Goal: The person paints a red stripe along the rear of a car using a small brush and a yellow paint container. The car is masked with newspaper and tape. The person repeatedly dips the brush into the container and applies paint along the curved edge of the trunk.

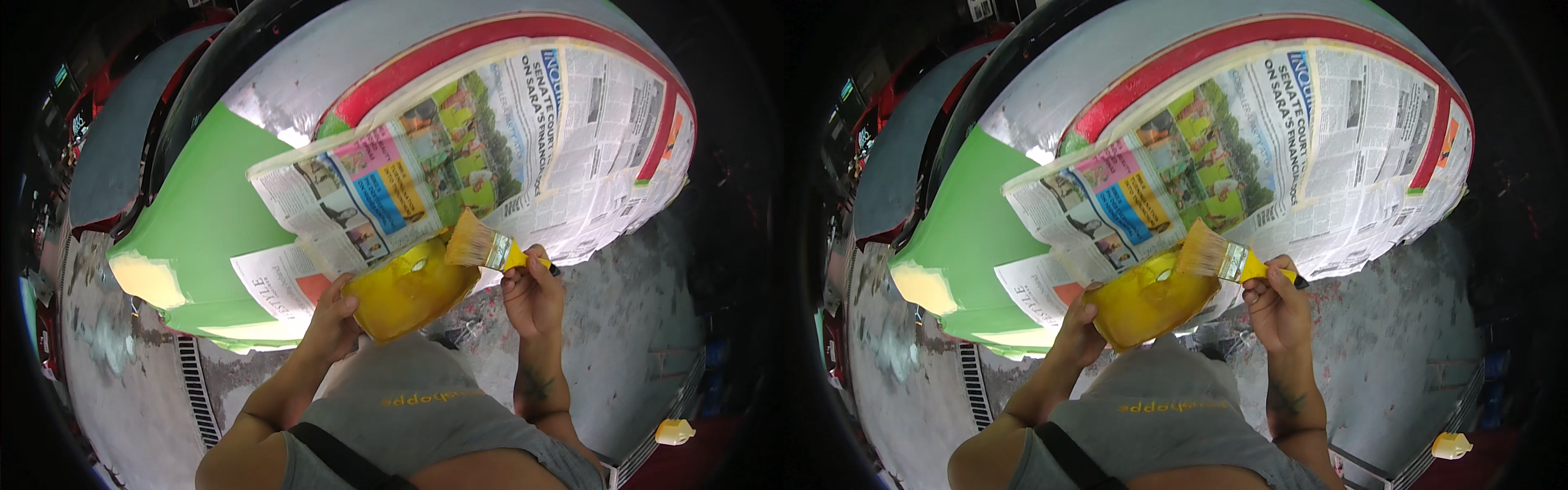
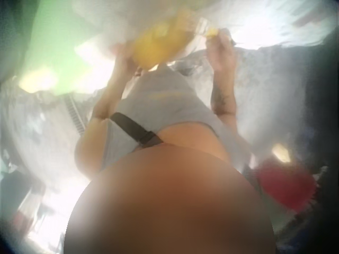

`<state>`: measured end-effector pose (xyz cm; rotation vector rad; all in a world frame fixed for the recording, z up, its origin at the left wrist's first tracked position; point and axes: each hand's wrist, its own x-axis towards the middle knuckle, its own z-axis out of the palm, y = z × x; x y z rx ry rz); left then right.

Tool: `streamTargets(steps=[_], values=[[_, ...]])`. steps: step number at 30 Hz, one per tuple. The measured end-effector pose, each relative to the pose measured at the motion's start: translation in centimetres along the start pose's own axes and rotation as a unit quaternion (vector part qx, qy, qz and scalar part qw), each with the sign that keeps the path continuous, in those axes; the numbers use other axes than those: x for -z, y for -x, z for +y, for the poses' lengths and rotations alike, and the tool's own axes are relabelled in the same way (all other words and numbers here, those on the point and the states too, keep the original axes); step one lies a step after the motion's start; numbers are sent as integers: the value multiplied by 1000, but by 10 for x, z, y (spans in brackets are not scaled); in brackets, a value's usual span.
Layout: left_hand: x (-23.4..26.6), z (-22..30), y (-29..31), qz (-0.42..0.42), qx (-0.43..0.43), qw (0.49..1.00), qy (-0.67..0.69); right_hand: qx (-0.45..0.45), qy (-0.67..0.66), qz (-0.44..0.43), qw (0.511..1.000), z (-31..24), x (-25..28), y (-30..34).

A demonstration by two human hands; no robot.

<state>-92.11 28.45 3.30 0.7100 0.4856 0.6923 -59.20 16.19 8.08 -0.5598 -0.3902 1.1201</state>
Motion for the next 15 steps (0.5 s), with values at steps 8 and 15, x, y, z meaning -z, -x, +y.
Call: streamTargets(steps=[8, 15], values=[[4, -1, 4, -25, 13, 999, 34, 333, 209, -101, 914, -12, -72, -61], [21, -9, 18, -12, -13, 999, 49, 546, 530, -173, 625, 5, -126, -119]])
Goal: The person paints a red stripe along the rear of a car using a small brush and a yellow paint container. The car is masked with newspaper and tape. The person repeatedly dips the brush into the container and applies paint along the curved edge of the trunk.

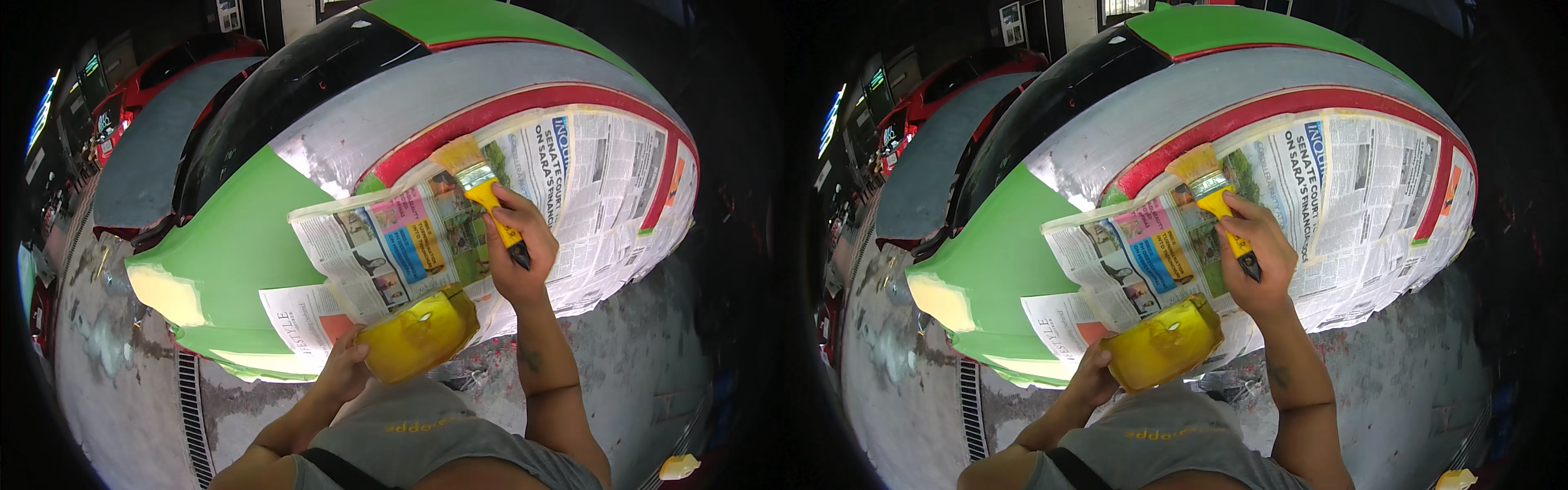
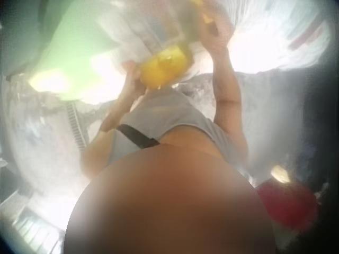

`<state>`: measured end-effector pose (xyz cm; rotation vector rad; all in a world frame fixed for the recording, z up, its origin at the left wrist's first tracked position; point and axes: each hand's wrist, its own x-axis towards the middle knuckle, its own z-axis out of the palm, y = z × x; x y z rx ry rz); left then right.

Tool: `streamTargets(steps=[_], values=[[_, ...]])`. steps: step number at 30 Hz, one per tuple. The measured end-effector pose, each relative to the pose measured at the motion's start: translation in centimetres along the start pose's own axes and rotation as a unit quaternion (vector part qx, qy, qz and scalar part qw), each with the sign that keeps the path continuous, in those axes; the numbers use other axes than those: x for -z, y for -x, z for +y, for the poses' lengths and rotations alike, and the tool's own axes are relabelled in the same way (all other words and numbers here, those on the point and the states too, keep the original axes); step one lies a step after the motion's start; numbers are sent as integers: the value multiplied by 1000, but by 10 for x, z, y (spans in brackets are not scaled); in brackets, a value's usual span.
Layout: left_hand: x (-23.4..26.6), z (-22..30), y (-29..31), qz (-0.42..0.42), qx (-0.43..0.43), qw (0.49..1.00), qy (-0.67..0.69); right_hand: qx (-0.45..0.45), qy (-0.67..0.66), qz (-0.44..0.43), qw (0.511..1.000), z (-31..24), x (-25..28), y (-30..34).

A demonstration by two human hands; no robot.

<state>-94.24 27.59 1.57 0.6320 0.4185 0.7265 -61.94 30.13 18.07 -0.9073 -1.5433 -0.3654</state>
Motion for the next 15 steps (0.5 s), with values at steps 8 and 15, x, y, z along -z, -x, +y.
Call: streamTargets(steps=[8, 15], values=[[8, 4, 12, 38, -42, 998, 2, 47, 62, 24, 997, 23, 2, -17], [3, 12, 9, 29, -55, 998, -15, 11, 41, -18, 999, 41, 32, -41]])
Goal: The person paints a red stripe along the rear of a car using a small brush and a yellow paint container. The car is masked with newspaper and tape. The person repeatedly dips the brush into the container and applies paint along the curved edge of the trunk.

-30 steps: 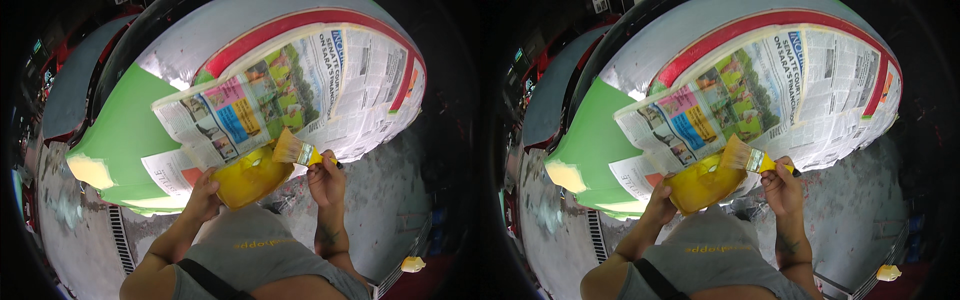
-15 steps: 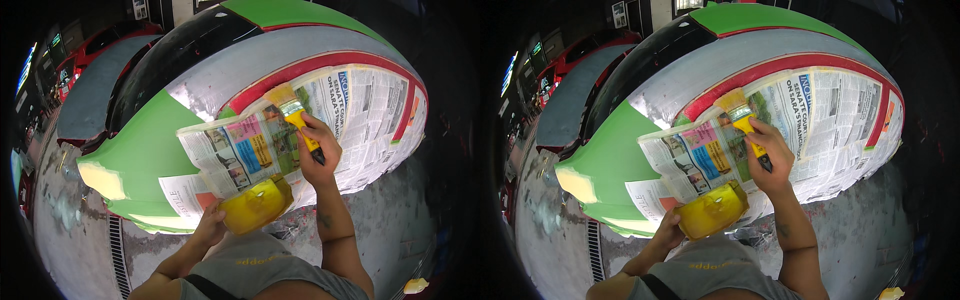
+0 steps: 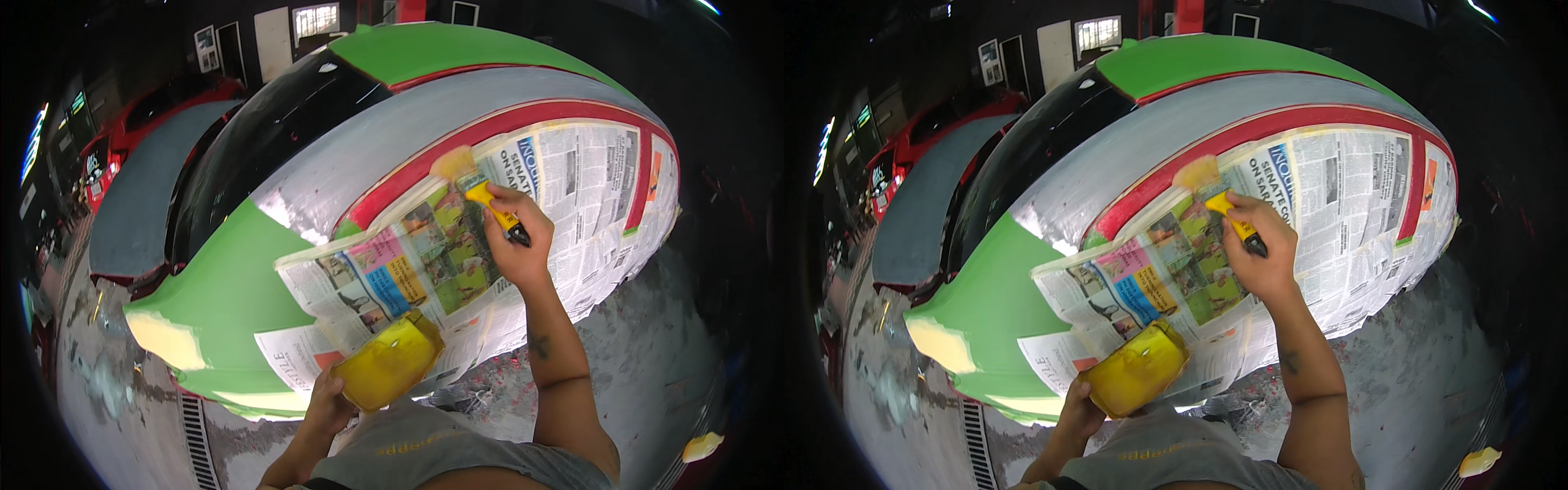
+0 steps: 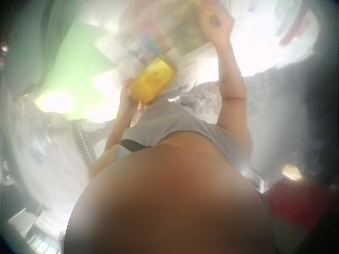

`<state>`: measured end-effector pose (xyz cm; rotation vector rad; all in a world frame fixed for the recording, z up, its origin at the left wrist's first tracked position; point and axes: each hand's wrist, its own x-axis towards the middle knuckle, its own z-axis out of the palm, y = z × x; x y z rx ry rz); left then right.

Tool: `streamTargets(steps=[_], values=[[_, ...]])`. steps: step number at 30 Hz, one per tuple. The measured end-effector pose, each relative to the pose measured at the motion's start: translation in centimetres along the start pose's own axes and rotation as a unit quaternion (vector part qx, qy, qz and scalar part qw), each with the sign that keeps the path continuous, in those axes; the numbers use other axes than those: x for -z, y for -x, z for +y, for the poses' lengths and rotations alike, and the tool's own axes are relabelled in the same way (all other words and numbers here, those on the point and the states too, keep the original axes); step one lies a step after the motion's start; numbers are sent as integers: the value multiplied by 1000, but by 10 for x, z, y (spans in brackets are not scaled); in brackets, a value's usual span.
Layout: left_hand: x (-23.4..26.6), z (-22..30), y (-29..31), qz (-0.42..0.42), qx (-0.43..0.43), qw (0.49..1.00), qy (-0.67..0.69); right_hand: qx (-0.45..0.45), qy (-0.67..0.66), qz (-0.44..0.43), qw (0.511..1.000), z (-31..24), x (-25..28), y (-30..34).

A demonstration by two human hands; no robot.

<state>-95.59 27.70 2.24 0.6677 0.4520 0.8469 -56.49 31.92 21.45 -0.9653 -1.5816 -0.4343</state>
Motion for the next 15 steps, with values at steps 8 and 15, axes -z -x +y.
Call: streamTargets(steps=[8, 15], values=[[-8, -2, -4, 1, 0, 1000, -17, -55, 18, 11, 998, 7, 19, -33], [-17, -6, -4, 1, -9, 1000, -9, -84, -12, 32, 996, -8, 21, -47]])
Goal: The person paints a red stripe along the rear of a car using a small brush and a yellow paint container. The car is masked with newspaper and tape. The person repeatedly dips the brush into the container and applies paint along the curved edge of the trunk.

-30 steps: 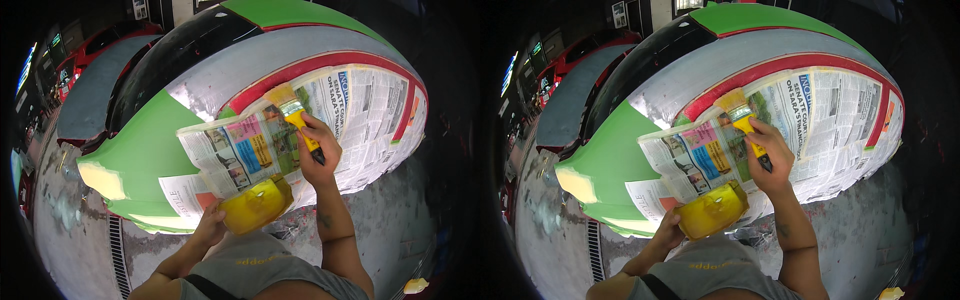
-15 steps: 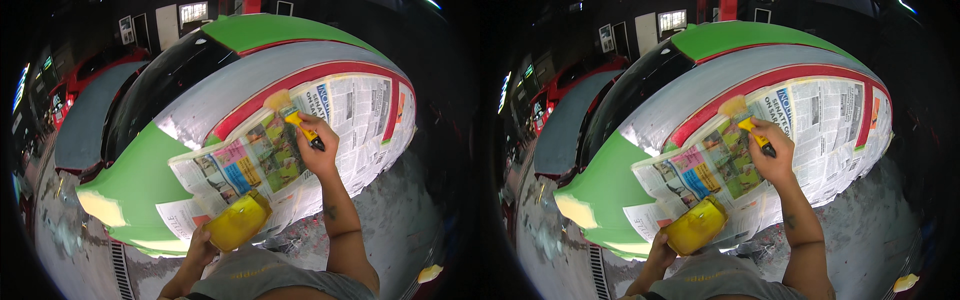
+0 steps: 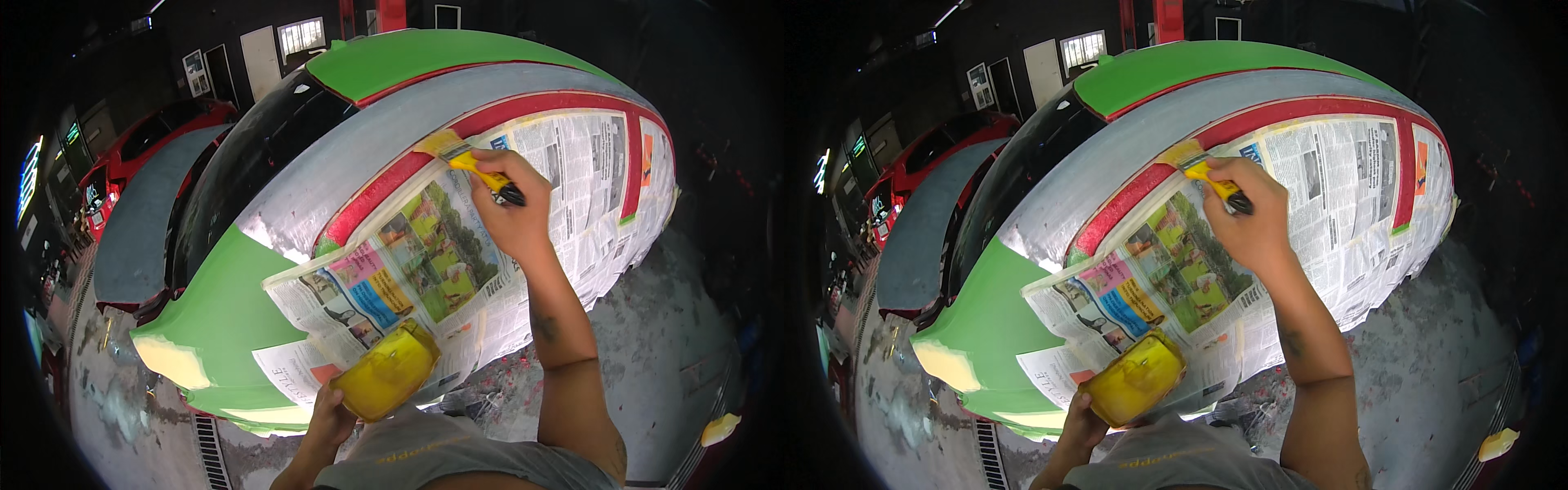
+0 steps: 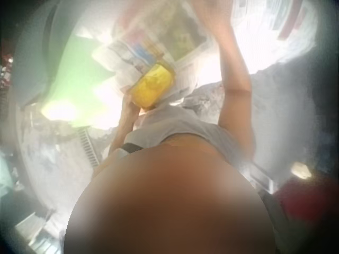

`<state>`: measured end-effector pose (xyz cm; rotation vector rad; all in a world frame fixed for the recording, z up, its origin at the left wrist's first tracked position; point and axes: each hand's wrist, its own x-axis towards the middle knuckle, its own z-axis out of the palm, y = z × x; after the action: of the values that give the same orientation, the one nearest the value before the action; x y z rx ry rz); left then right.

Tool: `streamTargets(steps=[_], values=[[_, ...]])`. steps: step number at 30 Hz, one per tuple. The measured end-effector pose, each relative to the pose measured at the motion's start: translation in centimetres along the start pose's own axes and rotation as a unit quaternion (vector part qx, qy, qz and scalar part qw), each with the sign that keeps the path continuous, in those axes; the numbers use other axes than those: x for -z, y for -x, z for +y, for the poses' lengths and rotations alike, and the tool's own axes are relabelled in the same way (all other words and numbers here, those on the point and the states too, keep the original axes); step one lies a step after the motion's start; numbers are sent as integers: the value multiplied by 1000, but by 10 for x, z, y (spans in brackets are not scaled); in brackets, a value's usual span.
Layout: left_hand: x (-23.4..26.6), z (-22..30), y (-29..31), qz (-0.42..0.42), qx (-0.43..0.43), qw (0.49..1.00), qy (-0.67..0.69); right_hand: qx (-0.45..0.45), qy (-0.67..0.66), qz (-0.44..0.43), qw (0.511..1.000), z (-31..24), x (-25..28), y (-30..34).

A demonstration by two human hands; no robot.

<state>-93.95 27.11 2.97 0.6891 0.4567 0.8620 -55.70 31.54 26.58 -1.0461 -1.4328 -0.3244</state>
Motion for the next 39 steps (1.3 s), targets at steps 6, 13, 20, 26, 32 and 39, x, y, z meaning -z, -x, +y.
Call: streamTargets(steps=[6, 13, 20, 26, 32, 39], values=[[2, -1, 2, 2, -1, 1000, -3, 99, 25, -85, 991, -14, -20, 8], [8, -2, 6, 15, -17, 1000, 2, 169, 37, -132, 976, -27, -31, 37], [9, 2, 6, 9, -18, 1000, 14, 136, 64, -58, 987, 11, -7, 40], [8, 2, 2, -5, -14, 1000, -5, 25, 44, -8, 999, 43, 27, 11], [-2, -1, 0, -10, -10, 1000, -15, 21, 44, 47, 998, 50, 46, -9], [-16, -3, 4, 2, -17, 1000, -25, 78, 66, 21, 994, 42, 40, -12]])
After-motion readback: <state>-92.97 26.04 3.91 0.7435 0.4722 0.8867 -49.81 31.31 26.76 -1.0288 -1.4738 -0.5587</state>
